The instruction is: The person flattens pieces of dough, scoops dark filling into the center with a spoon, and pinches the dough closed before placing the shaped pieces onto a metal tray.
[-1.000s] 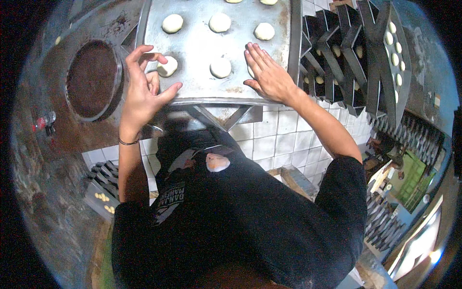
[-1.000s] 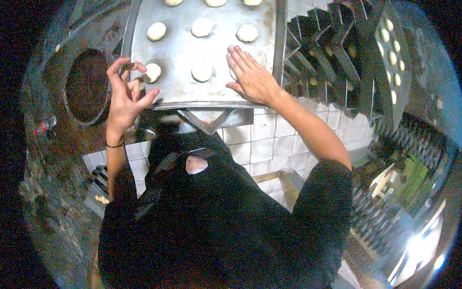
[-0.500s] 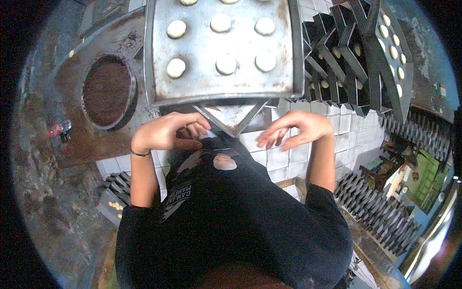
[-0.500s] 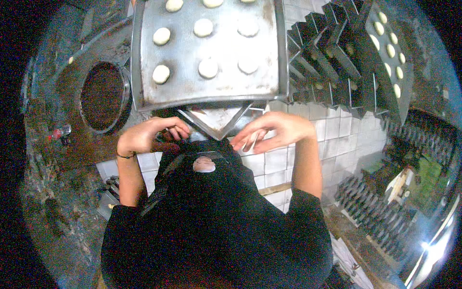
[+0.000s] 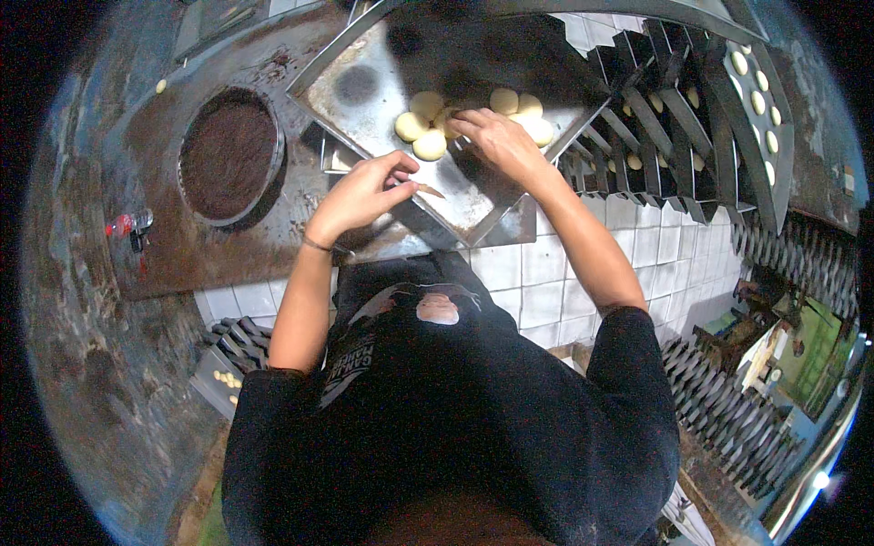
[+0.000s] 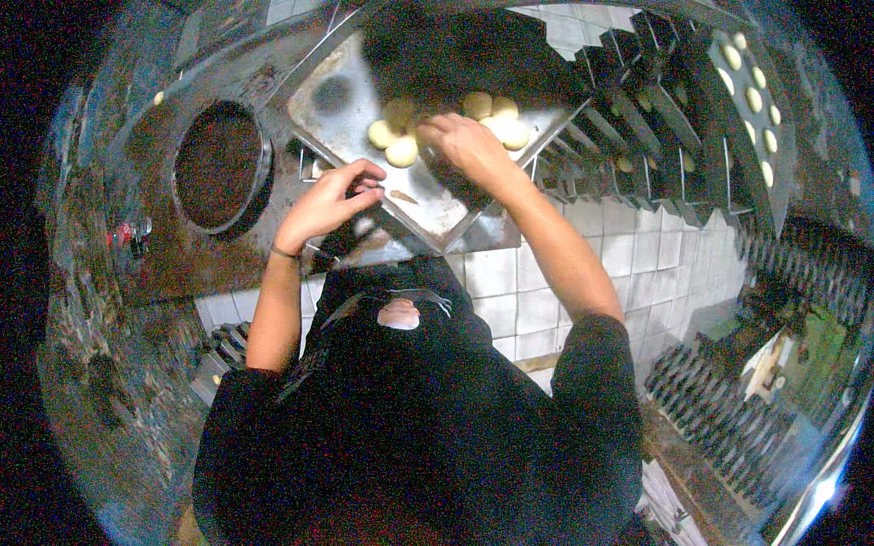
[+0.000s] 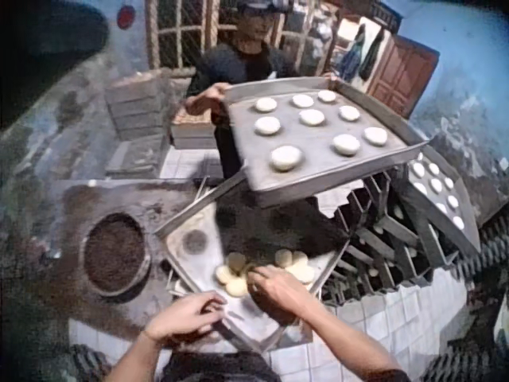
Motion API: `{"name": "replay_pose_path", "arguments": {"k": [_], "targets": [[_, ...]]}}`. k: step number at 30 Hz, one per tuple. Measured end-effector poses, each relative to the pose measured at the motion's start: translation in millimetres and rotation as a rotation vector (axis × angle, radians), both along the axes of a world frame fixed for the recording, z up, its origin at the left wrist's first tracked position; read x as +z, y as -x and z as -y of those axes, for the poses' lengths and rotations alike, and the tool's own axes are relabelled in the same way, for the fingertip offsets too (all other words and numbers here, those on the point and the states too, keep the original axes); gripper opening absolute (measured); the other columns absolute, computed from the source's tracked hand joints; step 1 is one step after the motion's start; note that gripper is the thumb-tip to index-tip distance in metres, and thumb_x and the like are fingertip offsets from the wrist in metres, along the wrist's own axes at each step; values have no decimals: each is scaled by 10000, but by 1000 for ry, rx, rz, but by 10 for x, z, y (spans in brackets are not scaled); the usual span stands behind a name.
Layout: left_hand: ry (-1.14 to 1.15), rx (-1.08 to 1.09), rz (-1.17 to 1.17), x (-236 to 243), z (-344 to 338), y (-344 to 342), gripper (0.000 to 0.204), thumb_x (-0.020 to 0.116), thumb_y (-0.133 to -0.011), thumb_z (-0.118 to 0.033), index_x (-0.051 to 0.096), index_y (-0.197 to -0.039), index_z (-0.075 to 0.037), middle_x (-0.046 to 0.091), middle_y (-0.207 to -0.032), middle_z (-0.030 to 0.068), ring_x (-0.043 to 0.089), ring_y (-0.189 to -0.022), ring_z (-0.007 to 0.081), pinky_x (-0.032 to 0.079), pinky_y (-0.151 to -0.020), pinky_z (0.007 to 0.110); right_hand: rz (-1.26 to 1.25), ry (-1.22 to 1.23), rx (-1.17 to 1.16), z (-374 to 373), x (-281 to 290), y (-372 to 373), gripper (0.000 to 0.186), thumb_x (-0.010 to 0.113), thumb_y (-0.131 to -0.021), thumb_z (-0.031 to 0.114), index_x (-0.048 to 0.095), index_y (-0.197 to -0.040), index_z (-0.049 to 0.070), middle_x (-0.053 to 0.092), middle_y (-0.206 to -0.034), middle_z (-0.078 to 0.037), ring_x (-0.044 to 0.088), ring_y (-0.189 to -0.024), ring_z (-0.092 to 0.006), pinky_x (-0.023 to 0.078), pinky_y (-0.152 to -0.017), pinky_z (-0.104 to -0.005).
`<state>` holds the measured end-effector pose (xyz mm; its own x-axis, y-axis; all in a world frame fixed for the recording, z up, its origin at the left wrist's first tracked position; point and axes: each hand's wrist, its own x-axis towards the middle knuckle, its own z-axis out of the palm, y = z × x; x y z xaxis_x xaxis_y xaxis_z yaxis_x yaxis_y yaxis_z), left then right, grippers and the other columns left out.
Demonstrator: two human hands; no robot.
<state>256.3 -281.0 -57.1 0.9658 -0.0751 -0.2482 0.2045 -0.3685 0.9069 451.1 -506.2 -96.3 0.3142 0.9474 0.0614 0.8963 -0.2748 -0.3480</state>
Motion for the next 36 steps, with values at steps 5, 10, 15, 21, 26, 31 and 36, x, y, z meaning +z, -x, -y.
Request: {"name": "replay_pose_path", "arguments": {"k": [5,10,15,21,26,31,36], "targets": [[61,-67,24,-204,180,-96,239,713,-946,-224,664,-1035,-8,717,-911,108,703,-858,183,564,-809,350,111,2,180,-290,-295,-226,389,626,-922,157,651,-1308,123,662,-1320,-113,691,-1099,-313,574,-920,-426],[-117,-110,329,-470,376,-243,289,668,-966,-258,637,-1102,-6,725,-987,190,723,-918,330,565,-843,423,-187,425,150,-508,-71,-357,338,623,-845,137,722,-1161,65,732,-1114,-159,701,-990,-327,547,-889,-412],[81,249,43,-289,233,-135,409,532,-1062,-379,628,-1200,-6,713,-1115,188,690,-1064,305,525,-925,411,-1088,423,-13,-330,503,-275,299,574,-848,70,695,-1111,-4,736,-1064,-61,663,-1014,-143,517,-904,-322],[521,724,337,197,-35,69,465,424,-1134,-404,687,-1044,-31,676,-965,43,613,-889,112,493,-809,276,-925,-313,-375,-963,1130,1106,316,780,-892,120,714,-1165,-26,753,-1069,-78,695,-951,-131,573,-855,-301],[477,933,504,616,-590,426,569,480,-1099,-499,586,-768,-49,587,-704,1,532,-655,99,438,-605,291,-928,-709,-325,-1713,1066,1736,253,812,-867,102,695,-1061,-10,733,-983,-60,671,-908,-110,550,-813,-285],[577,985,464,731,-1169,792,693,454,-1046,-656,654,-1013,7,675,-905,42,622,-826,141,507,-746,322,-974,-966,-533,-2641,1092,2226,177,827,-865,94,692,-924,-6,732,-887,-45,654,-811,-94,541,-733,-264],[826,714,511,597,-1766,1268,542,481,-1070,-568,646,-1095,-53,688,-987,16,647,-871,88,522,-774,244,-1049,-898,-394,-3084,1161,2362,138,769,-933,110,762,-953,-26,757,-864,-46,668,-756,-80,546,-691,-249]]}}
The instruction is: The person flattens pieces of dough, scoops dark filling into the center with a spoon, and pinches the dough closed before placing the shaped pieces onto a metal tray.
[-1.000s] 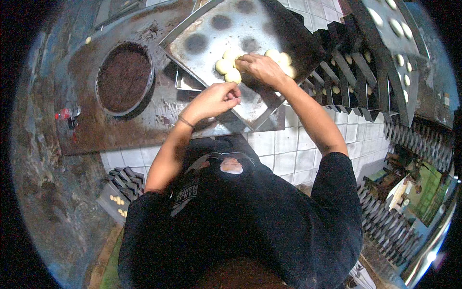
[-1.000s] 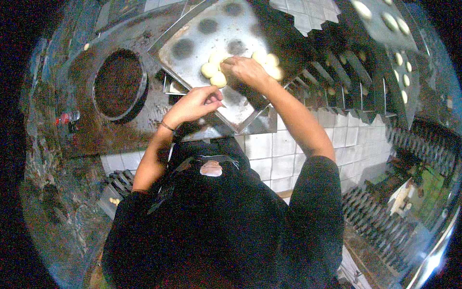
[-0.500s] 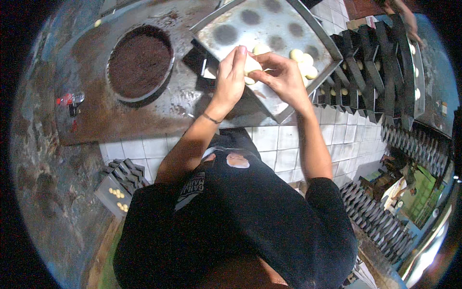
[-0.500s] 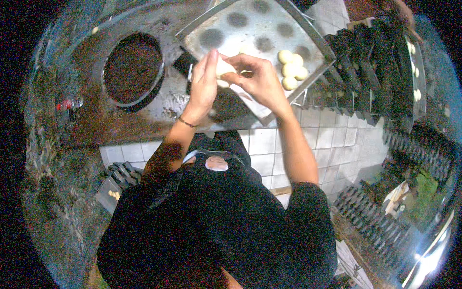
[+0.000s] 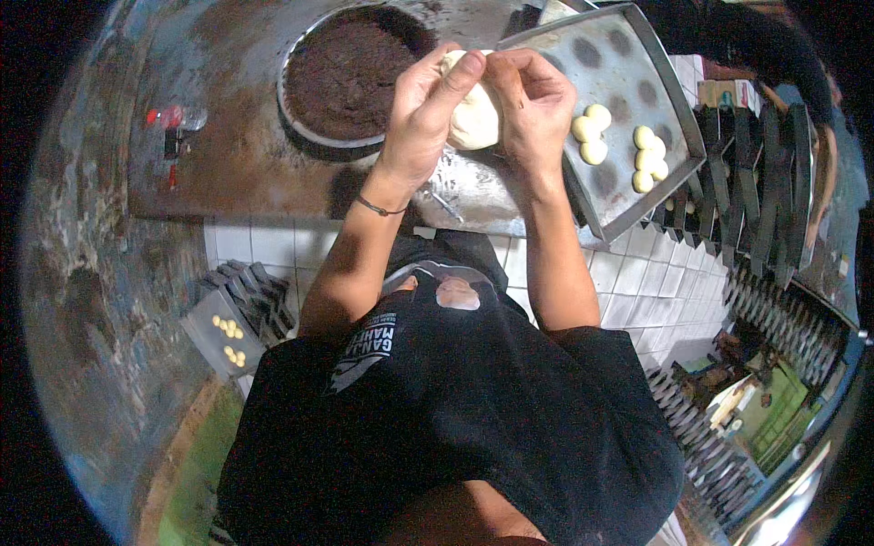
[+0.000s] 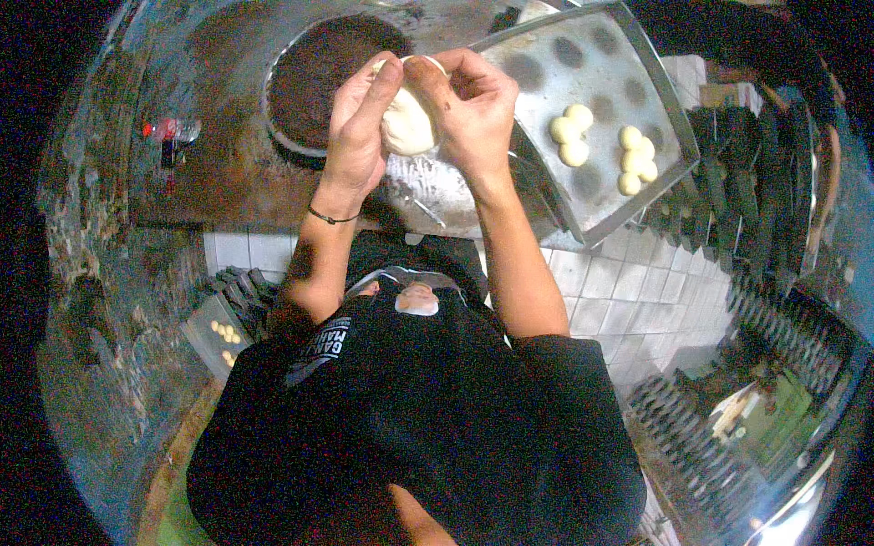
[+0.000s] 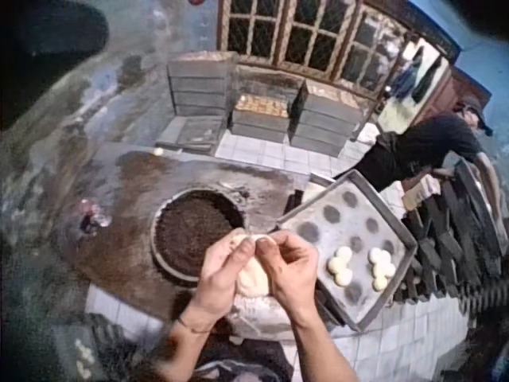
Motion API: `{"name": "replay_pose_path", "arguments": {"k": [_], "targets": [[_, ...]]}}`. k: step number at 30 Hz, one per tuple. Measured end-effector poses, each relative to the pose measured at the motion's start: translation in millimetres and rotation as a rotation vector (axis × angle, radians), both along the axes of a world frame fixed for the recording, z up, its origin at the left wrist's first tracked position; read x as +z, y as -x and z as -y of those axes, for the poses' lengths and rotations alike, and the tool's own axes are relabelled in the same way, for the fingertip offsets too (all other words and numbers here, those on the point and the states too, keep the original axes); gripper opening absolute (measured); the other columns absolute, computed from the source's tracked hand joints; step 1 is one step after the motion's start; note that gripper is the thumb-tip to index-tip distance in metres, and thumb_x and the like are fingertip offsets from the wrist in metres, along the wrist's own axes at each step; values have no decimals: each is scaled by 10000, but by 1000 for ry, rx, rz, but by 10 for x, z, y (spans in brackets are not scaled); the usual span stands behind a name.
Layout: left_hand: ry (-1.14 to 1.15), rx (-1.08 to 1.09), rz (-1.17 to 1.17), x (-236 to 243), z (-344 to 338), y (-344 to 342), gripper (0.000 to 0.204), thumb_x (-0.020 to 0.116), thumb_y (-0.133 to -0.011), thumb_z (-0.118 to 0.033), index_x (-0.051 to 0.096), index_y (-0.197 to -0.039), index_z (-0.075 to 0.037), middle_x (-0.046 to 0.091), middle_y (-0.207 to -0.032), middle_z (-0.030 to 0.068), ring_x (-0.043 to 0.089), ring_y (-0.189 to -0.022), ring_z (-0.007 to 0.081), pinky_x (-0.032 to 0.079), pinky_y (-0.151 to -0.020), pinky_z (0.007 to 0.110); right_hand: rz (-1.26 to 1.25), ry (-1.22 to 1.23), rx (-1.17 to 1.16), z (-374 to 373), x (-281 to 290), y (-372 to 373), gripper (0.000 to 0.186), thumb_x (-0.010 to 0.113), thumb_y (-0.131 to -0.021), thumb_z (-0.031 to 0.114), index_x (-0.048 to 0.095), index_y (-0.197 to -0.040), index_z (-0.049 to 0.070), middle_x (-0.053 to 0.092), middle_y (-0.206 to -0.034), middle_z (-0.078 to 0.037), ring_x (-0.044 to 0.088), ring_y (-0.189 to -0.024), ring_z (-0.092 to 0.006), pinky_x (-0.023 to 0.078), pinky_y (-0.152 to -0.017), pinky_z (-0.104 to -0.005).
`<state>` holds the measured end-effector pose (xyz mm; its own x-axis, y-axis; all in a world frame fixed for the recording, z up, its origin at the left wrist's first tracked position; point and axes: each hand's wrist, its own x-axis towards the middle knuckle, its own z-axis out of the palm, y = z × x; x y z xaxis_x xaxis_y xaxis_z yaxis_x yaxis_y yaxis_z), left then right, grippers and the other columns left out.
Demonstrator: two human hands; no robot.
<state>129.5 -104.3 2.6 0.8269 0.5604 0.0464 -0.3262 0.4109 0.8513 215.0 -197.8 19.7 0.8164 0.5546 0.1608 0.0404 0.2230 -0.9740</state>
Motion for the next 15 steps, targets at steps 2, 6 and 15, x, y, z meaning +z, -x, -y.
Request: {"name": "replay_pose_path", "arguments": {"k": [2,6,15], "targets": [[-55,67,-52,-76,-178,117,510,550,-1047,-556,662,-1010,-59,673,-948,1,623,-785,54,499,-704,199,-21,101,22,-146,56,68,170,753,-957,133,766,-981,-35,751,-857,-40,656,-731,-70,539,-655,-242],[197,80,23,-211,-480,402,374,666,-1014,-428,651,-1033,-54,674,-960,16,636,-797,68,512,-717,201,-173,109,321,-331,108,190,216,713,-1001,196,770,-1021,-11,750,-919,-19,657,-791,-67,535,-688,-236],[-844,1,-161,-990,-760,1178,509,848,-780,-171,655,-1219,-3,719,-1200,146,701,-1080,264,563,-928,376,255,813,205,-308,-972,401,514,558,-1029,500,781,-1089,41,708,-922,-254,702,-899,-429,545,-813,-485]]}}
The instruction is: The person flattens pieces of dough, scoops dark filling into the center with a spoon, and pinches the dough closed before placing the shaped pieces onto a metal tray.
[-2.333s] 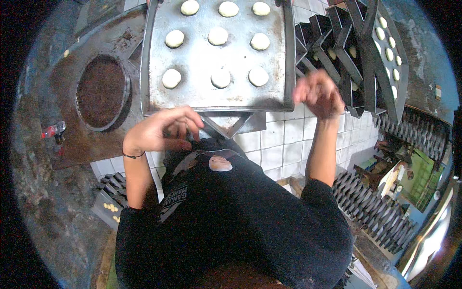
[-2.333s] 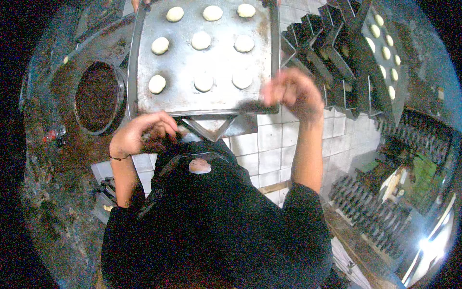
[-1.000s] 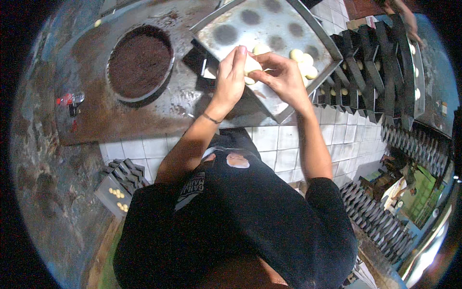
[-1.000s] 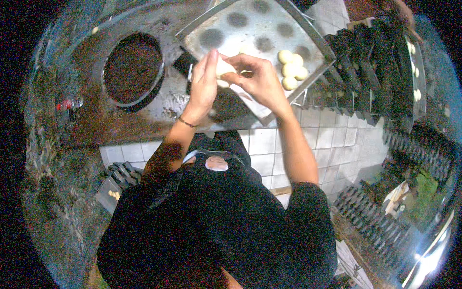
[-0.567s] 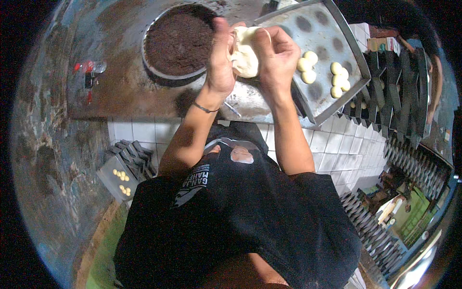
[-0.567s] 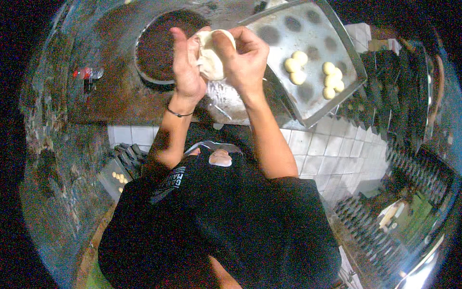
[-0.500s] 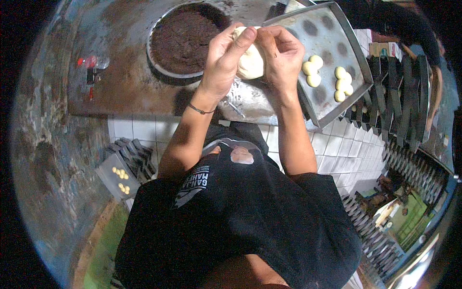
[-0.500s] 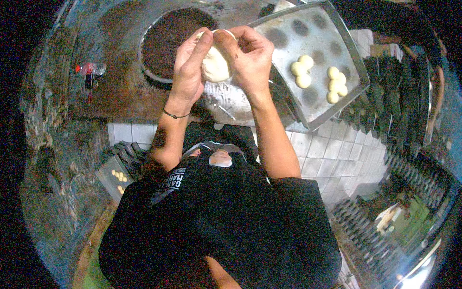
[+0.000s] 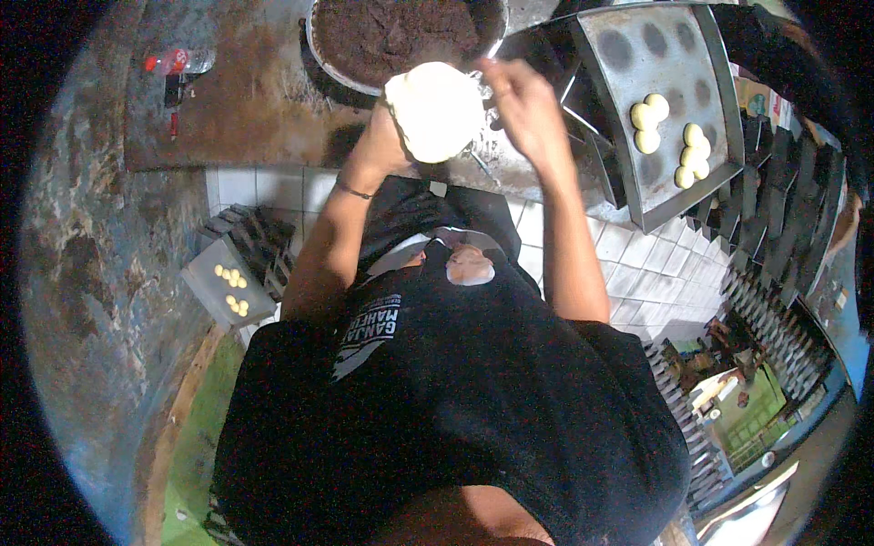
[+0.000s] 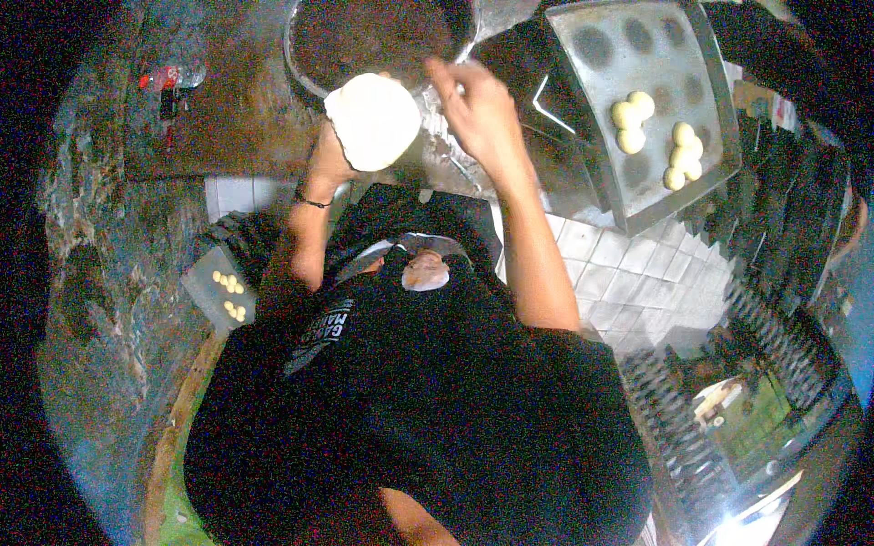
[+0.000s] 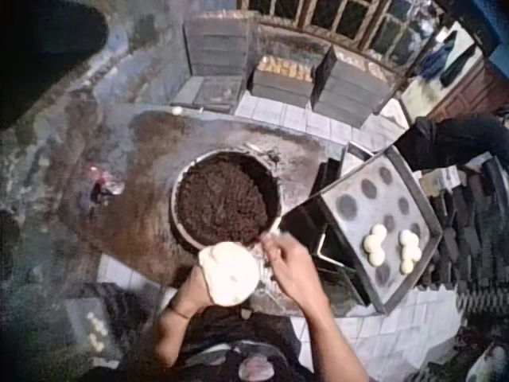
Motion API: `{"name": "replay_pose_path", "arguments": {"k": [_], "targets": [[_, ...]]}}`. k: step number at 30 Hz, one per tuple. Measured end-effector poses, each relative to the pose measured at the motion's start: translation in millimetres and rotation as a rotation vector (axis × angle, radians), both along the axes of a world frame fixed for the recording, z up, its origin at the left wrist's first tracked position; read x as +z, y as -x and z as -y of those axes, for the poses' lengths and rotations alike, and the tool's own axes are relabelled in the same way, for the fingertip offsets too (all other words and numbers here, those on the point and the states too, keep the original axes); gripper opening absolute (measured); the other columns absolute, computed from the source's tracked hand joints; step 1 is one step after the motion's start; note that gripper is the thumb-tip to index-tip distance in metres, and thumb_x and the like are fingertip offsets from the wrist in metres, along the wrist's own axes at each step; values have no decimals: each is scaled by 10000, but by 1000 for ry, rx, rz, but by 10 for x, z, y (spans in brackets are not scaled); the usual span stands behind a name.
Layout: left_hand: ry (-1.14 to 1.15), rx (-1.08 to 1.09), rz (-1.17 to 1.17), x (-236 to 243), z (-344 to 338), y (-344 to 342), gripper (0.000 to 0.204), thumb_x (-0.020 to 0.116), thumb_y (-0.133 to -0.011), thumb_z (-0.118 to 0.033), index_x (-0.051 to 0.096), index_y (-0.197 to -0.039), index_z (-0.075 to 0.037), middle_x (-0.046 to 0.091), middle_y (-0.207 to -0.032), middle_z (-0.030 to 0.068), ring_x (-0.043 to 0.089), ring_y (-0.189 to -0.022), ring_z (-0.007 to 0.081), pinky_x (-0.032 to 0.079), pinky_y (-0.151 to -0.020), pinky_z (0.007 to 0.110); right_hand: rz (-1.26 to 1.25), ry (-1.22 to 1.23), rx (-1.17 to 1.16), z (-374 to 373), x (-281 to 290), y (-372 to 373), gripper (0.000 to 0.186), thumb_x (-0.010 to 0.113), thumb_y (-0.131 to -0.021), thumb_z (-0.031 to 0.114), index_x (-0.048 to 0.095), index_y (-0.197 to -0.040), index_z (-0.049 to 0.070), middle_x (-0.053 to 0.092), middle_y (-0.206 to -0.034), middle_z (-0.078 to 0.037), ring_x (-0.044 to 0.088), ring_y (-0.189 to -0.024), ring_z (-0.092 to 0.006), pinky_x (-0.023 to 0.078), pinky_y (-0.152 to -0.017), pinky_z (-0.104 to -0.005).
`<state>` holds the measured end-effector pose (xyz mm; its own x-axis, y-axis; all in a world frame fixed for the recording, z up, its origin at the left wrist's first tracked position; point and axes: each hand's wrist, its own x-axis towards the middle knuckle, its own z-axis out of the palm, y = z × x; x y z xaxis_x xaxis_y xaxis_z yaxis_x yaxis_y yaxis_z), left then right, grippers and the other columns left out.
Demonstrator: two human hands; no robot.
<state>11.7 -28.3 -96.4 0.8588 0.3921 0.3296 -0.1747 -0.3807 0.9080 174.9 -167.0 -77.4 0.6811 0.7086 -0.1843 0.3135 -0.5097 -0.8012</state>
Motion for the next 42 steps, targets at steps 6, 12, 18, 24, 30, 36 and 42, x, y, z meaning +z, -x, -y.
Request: {"name": "replay_pose_path", "arguments": {"k": [6,12,18,24,30,36,42], "targets": [[137,286,-288,-382,-419,477,429,786,-817,-128,660,-1199,18,720,-1187,136,679,-1047,205,543,-889,336,277,651,272,1281,-2376,720,298,656,-943,197,636,-1180,18,659,-1187,-215,703,-996,-408,573,-856,-531],[508,465,-302,-453,-815,1104,381,750,-813,-61,681,-1180,15,738,-1131,108,665,-968,164,530,-807,301,181,329,395,835,-1633,581,355,537,-916,35,573,-1266,81,679,-1162,-206,693,-1014,-452,586,-863,-520],[658,455,-236,-384,-874,1173,352,715,-809,6,702,-1161,11,756,-1074,80,652,-889,123,516,-725,266,372,98,414,-629,-1123,149,466,551,-872,12,632,-1326,75,610,-1268,-331,669,-1056,-487,571,-911,-513],[756,584,-345,-450,-880,1187,300,731,-862,-24,714,-1161,3,775,-1016,66,562,-666,39,432,-563,216,407,143,471,-1259,-1622,109,493,624,-817,11,656,-1305,71,607,-1216,-352,679,-1035,-489,582,-919,-499],[755,688,-385,-495,-940,1298,275,858,-823,-91,725,-1055,-26,743,-909,15,538,-633,38,395,-514,228,322,214,494,-1308,-1805,240,404,563,-874,58,691,-1256,87,651,-1166,-295,677,-1040,-473,566,-904,-542],[635,723,-496,-358,-952,1271,327,933,-770,-168,725,-987,-39,710,-838,-18,537,-604,45,410,-515,232,220,332,543,-1377,-2285,183,360,560,-883,121,732,-1196,75,718,-1062,-263,686,-1050,-445,551,-931,-522],[465,681,-634,-319,-934,1178,349,933,-780,-232,751,-1002,-32,747,-836,0,616,-644,68,487,-575,251,-283,226,818,-1529,-1881,-142,297,587,-929,173,772,-1121,42,735,-1201,-198,723,-1047,-338,569,-941,-421]]}}
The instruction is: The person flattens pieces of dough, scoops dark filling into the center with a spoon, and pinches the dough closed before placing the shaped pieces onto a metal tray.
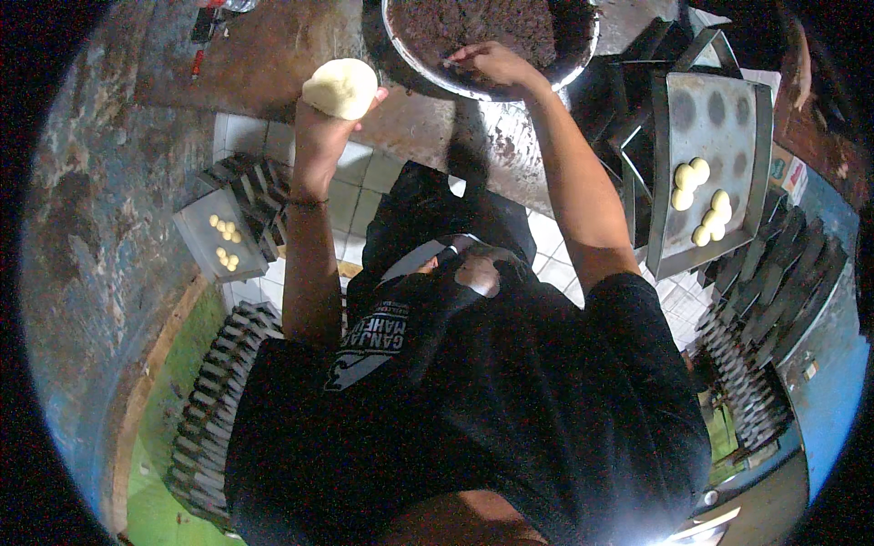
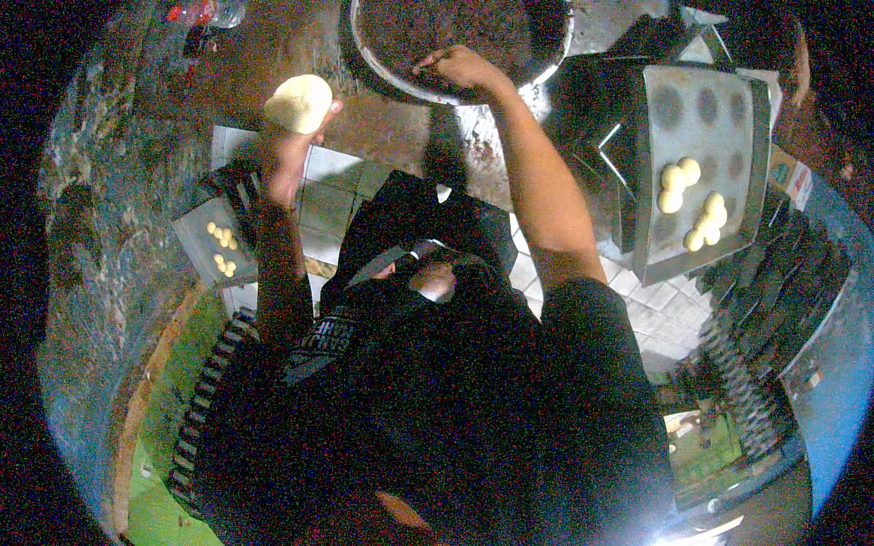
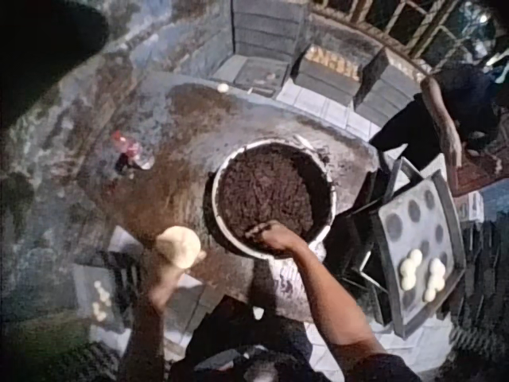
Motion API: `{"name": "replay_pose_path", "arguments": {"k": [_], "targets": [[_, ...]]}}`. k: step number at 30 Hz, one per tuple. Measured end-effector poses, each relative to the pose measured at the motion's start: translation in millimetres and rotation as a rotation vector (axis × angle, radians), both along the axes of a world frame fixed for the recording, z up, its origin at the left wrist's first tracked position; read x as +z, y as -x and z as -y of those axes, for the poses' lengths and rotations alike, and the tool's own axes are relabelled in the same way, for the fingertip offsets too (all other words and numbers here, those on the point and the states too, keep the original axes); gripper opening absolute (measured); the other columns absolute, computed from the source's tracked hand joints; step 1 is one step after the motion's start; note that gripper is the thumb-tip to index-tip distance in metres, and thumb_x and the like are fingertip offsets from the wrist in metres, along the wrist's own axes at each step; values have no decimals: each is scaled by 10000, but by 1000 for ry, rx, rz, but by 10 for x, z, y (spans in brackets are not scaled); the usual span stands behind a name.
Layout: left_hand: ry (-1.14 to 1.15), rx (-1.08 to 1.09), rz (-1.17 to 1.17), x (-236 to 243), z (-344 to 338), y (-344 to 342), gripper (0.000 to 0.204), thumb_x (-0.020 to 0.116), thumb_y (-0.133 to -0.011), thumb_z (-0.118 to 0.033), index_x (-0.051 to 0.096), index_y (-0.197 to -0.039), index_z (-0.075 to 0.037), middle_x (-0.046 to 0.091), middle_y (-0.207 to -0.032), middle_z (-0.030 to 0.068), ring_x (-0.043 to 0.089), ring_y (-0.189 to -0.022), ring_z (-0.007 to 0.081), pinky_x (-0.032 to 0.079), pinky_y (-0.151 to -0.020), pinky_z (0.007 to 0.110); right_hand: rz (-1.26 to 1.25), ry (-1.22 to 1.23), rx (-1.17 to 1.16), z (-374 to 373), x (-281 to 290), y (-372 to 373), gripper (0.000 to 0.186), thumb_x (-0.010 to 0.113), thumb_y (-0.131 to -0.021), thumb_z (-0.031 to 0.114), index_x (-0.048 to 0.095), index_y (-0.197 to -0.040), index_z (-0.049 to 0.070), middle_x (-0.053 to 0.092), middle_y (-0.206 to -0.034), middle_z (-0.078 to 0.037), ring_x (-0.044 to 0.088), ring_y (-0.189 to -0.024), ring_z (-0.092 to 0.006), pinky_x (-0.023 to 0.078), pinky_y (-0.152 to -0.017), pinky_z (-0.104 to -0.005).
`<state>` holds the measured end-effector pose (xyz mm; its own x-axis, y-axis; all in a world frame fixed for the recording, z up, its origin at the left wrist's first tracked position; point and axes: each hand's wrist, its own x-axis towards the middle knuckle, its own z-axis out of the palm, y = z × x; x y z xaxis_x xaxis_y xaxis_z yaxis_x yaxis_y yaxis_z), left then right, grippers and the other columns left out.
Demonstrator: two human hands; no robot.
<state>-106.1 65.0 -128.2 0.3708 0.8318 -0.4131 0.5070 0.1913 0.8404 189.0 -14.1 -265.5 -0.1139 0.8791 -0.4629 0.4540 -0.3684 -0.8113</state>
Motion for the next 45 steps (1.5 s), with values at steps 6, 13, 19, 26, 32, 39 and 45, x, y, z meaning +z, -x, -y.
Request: {"name": "replay_pose_path", "arguments": {"k": [6,13,19,26,32,39,45], "targets": [[-428,-223,140,-305,-129,-146,402,931,-765,-245,740,-1042,-26,773,-915,75,729,-827,185,574,-762,332,-208,-241,-237,203,1346,354,298,622,-956,117,734,-1231,103,760,-1109,-108,689,-1055,-228,521,-984,-359],[-538,-288,218,109,-102,-557,439,910,-752,-200,707,-1102,-28,769,-991,101,742,-894,211,587,-814,352,411,-694,-277,498,2003,794,485,681,-821,29,689,-1295,136,631,-1081,-140,641,-993,-370,546,-897,-454],[-523,-310,197,56,39,-603,383,865,-776,-189,717,-1087,-21,776,-1005,118,753,-902,219,588,-813,361,435,-648,-327,837,1944,881,557,646,-832,-9,652,-1360,170,615,-1121,-159,629,-1015,-372,543,-889,-457],[-244,-231,136,-192,269,-720,280,806,-885,-226,741,-1079,-34,772,-1019,84,720,-938,167,551,-867,322,188,-404,-694,1633,893,959,248,606,-987,37,664,-1227,17,645,-1025,-189,684,-868,-337,555,-763,-397],[-184,-498,219,-69,317,-835,310,816,-897,-253,726,-1092,-30,760,-999,66,695,-928,145,543,-863,309,417,15,-508,2438,155,654,332,726,-898,222,689,-1161,24,672,-1060,-262,643,-1072,-456,526,-926,-513],[-178,-911,280,275,375,-1080,425,866,-802,-245,702,-1113,-5,747,-1028,124,708,-966,195,549,-870,363,284,-605,-483,1278,2219,534,659,893,-747,382,674,-1274,52,649,-1212,-183,640,-1152,-365,539,-962,-419],[205,-896,451,684,281,-1032,594,891,-801,-125,602,-1313,-42,704,-1132,47,664,-1071,135,576,-861,305,-34,-543,-617,1202,2193,373,335,846,-819,251,762,-1051,23,739,-984,-133,711,-957,-245,557,-882,-340]]}}
